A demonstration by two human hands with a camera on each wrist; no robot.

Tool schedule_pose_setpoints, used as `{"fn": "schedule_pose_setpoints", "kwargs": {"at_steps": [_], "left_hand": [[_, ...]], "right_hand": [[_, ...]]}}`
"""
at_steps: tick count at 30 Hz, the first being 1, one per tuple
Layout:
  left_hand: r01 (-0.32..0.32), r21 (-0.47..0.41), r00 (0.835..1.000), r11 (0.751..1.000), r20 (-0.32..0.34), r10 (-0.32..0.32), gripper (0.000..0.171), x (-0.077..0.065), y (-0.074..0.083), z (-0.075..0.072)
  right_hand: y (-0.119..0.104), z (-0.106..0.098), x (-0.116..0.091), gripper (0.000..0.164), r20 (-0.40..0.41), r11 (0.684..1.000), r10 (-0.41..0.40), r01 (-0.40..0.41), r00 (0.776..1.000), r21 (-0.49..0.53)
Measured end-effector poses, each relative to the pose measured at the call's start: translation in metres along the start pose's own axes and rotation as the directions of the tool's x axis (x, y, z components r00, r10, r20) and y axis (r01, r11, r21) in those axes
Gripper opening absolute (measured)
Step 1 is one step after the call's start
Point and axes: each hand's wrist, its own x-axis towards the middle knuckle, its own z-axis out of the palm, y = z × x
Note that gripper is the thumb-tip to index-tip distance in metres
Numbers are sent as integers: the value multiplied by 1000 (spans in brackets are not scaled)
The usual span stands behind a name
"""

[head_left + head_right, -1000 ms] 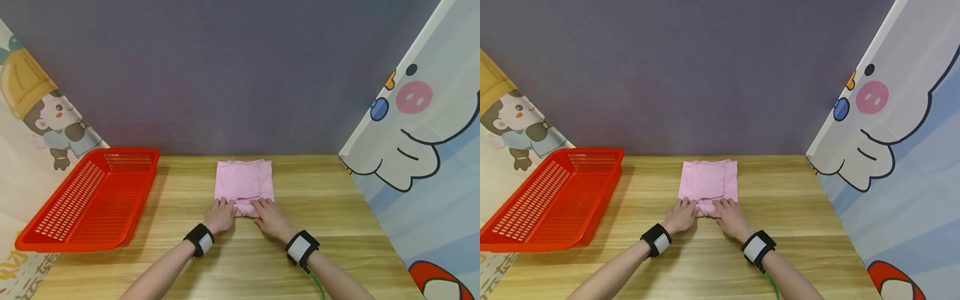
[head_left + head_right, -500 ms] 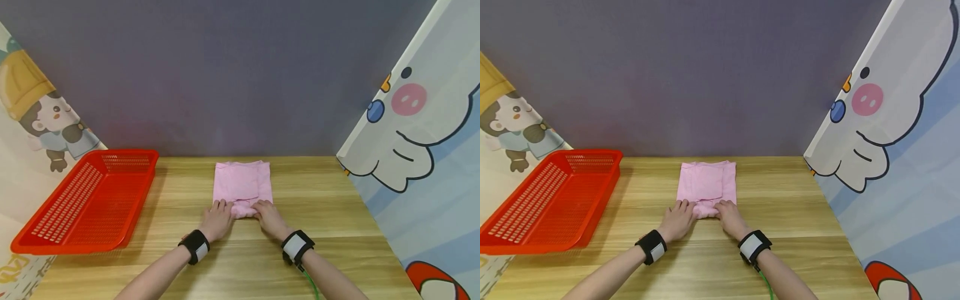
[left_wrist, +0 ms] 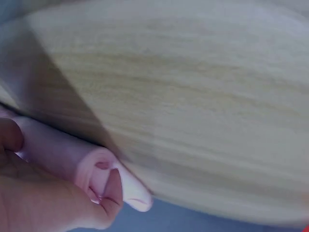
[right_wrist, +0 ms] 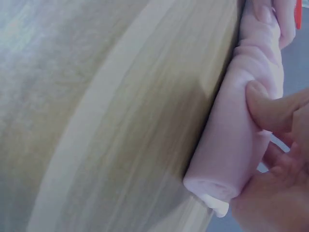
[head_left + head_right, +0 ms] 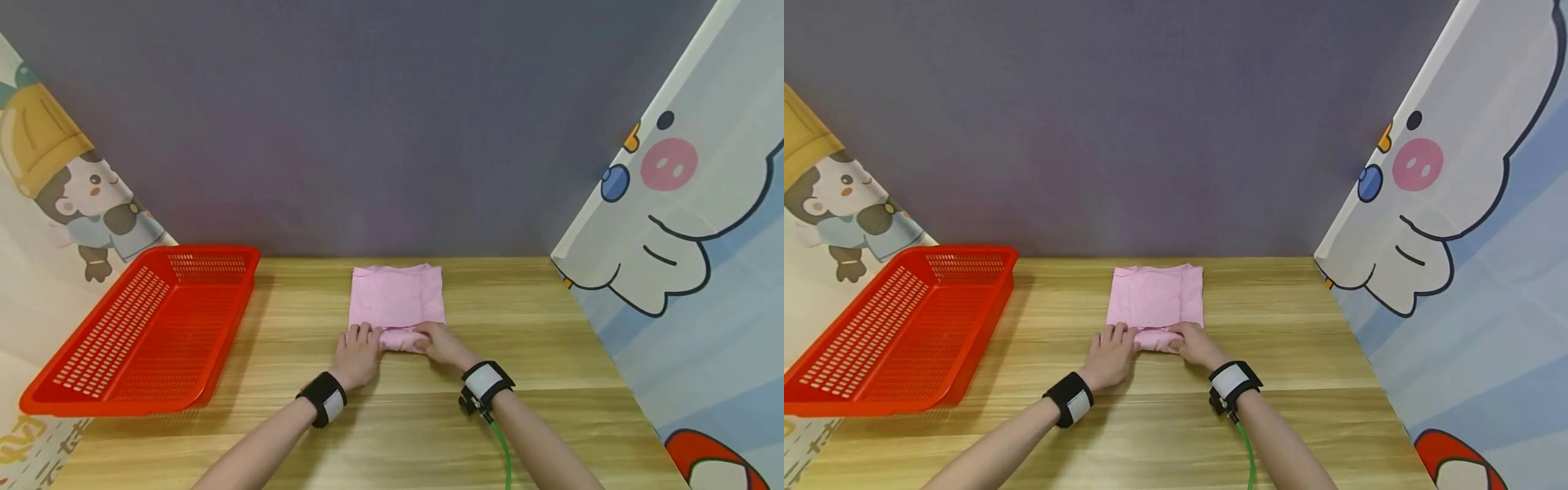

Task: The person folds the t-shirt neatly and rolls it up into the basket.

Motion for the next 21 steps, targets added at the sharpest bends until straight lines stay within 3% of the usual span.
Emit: {"fn": "schedule_pose_setpoints", "kwargs": {"at_steps": [4,8,12,15,21], "left_hand": [[64,-81,992,995,113,-54,28,9,-1,-6],[100,-110,981,989,180,-79,26,18,-5,-1],[110,-120,968,987,239,-79,26,25,-8,-5],[100,-114,963,988,260,-67,27,26,-8,-10],[73,-116,959,991,281,-38,35,17,-12,-7]], "right_hand": [[-2,3,-6,29,-27,989,-34,30,999,-148],[-5,8,-16,49,-93,936,-40,4,995,-353],[-6,9,-19,41,-162,887,-53,-28,985,-461],[-6,9,-19,27,-188,883,-73,-24,980,-468],[-5,10,-20,19,-196,930,-102,24,975,-366]]}}
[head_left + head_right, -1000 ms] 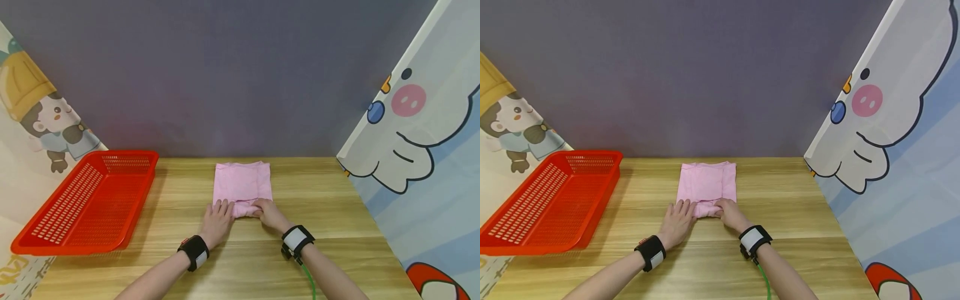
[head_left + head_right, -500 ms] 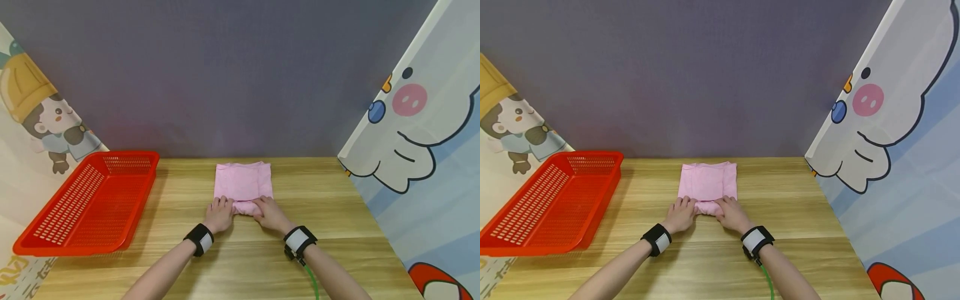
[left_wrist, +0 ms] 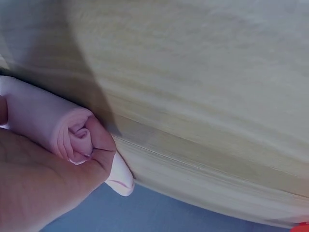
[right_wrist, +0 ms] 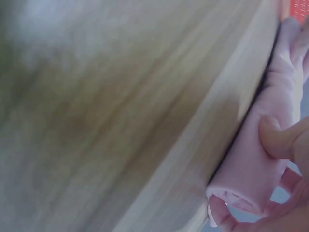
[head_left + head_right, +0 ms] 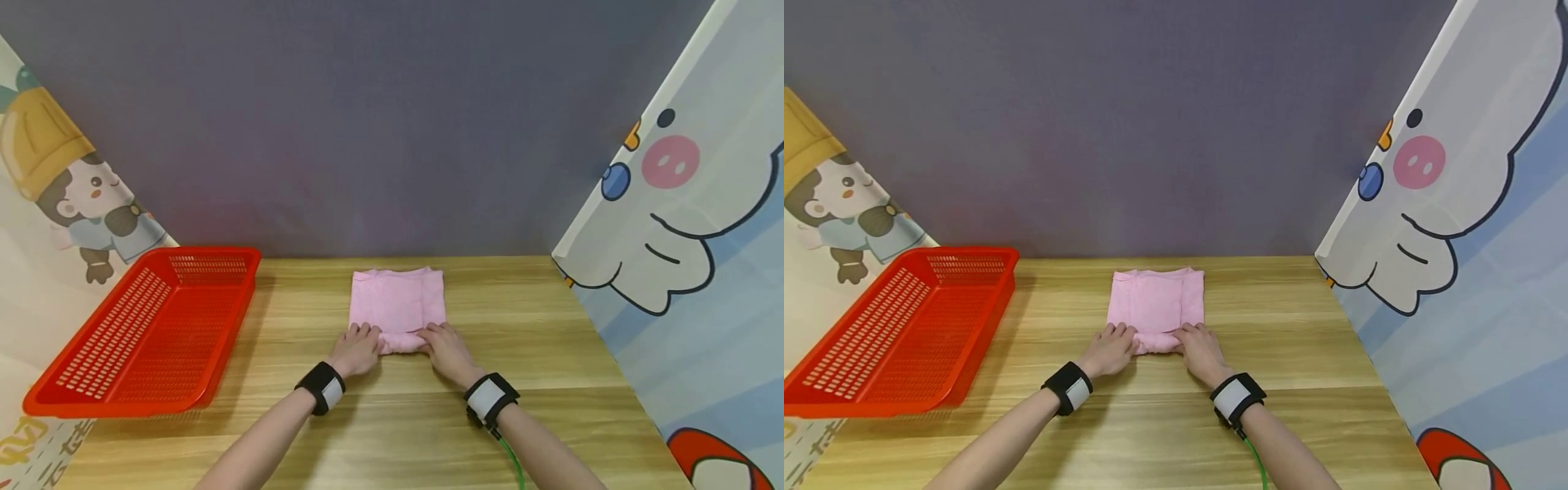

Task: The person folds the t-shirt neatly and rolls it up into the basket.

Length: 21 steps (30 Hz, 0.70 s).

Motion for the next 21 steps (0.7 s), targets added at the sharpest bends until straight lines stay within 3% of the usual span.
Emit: {"fn": "schedule_pose_setpoints", "kwargs": {"at_steps": [5,8,10,13,15,16,17,18,21], "left_hand": [[-59,73,993,996,-93,65,35,-21,2,4],[-108,187,970,976,-195,145,42,-36,2,9],[-127,279,936,952,-283,208,48,-44,1,11],[-119,415,854,902,-420,306,53,-51,-2,12],[-106,468,806,877,-476,352,50,-53,-4,10],[-105,482,794,870,-486,366,48,-53,-5,9],[-108,489,789,865,-487,374,44,-54,-6,9],[-116,488,795,865,-477,375,40,-54,-6,8],[-145,427,850,892,-408,333,31,-57,-5,5]], "right_hand": [[-2,-1,-4,18,13,996,-16,15,1000,84],[-6,-3,-8,16,37,990,-25,19,999,138],[-8,-4,-11,16,57,985,-23,13,998,172],[-8,-4,-14,16,84,974,-12,-8,996,227],[-8,-4,-15,16,98,968,-8,-17,995,251],[-8,-4,-15,15,105,965,-7,-20,994,260],[-8,-4,-15,15,111,963,-12,-19,994,269],[-8,-5,-15,15,119,962,-13,-20,993,274],[-9,-6,-16,14,141,955,-18,-25,990,296]]}}
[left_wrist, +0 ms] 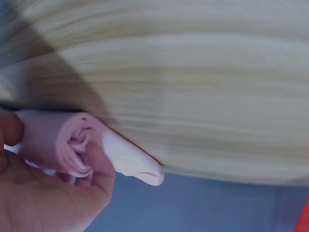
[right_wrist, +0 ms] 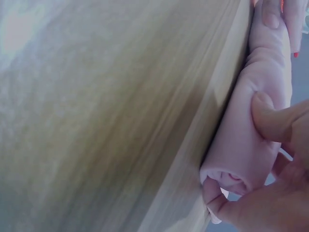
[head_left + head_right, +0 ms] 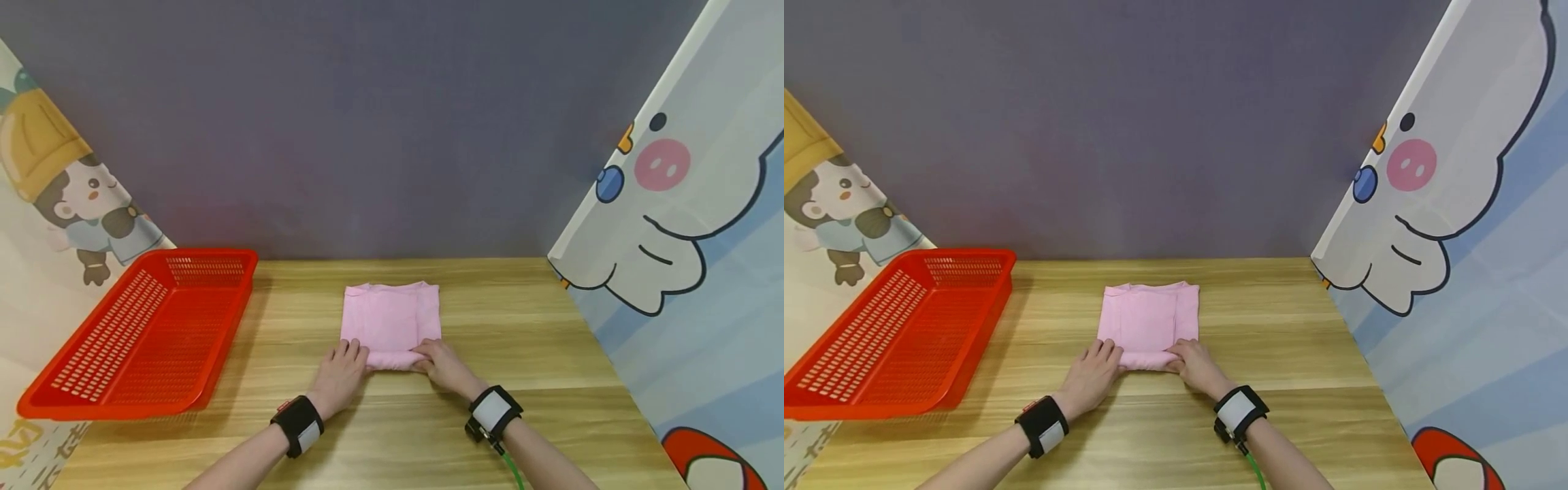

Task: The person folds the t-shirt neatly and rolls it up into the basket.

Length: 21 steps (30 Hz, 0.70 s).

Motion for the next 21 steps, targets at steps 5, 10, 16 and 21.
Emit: {"fn": "schedule_pose_setpoints", "kwargs": {"at_steps": [5,10,16,21], "left_hand": [[73,-204,977,976,213,-29,25,-1,-1,-9],[97,-323,952,941,307,8,21,2,-6,-12],[112,-350,930,930,366,26,21,7,-14,-12],[177,-340,871,924,491,14,33,11,-19,-16]], "right_hand": [[-6,0,-6,11,21,1000,17,-17,1000,-1],[-11,1,-14,11,-22,995,1,-3,1000,-98],[-12,2,-18,42,-151,963,-47,4,987,-269],[-12,3,-15,35,-153,925,-108,43,982,-377]]}}
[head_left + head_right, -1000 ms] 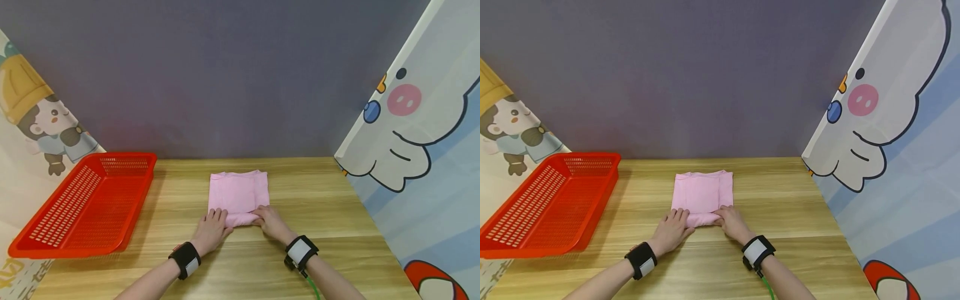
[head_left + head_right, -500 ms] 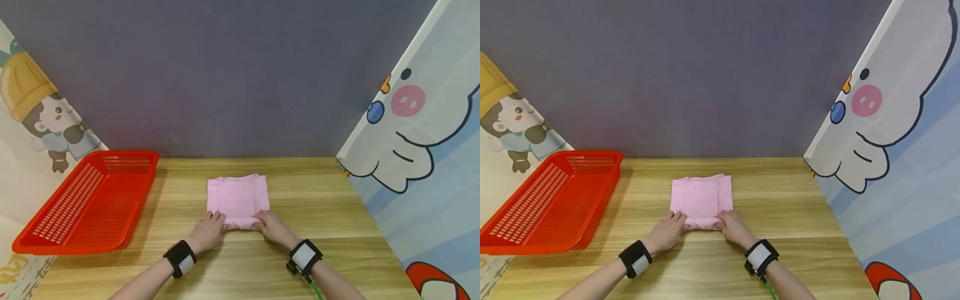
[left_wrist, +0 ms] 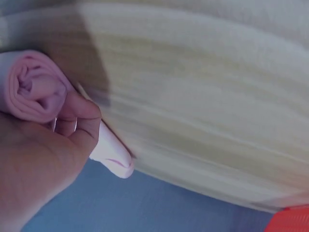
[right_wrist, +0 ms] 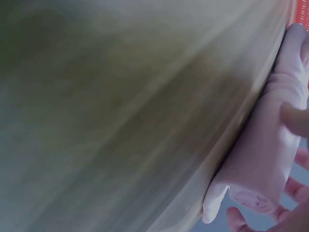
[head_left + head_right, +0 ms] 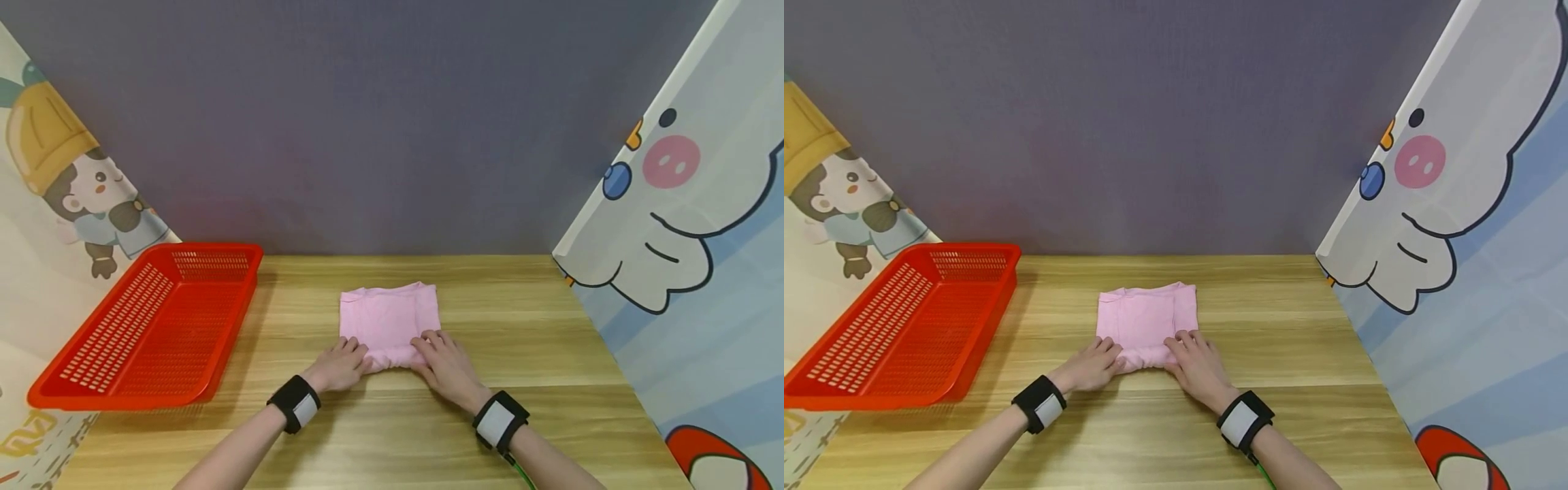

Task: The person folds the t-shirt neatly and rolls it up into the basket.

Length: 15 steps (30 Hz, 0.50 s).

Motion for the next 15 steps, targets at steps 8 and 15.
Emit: {"fn": "schedule_pose_setpoints", "kwargs": {"at_steps": [8,15], "left_hand": [[9,117,991,993,-130,6,37,-2,3,5],[75,350,923,934,-379,68,47,-6,14,23]], "right_hand": [[4,6,12,13,22,981,60,-63,998,185],[15,8,25,12,127,930,68,-109,990,351]]}}
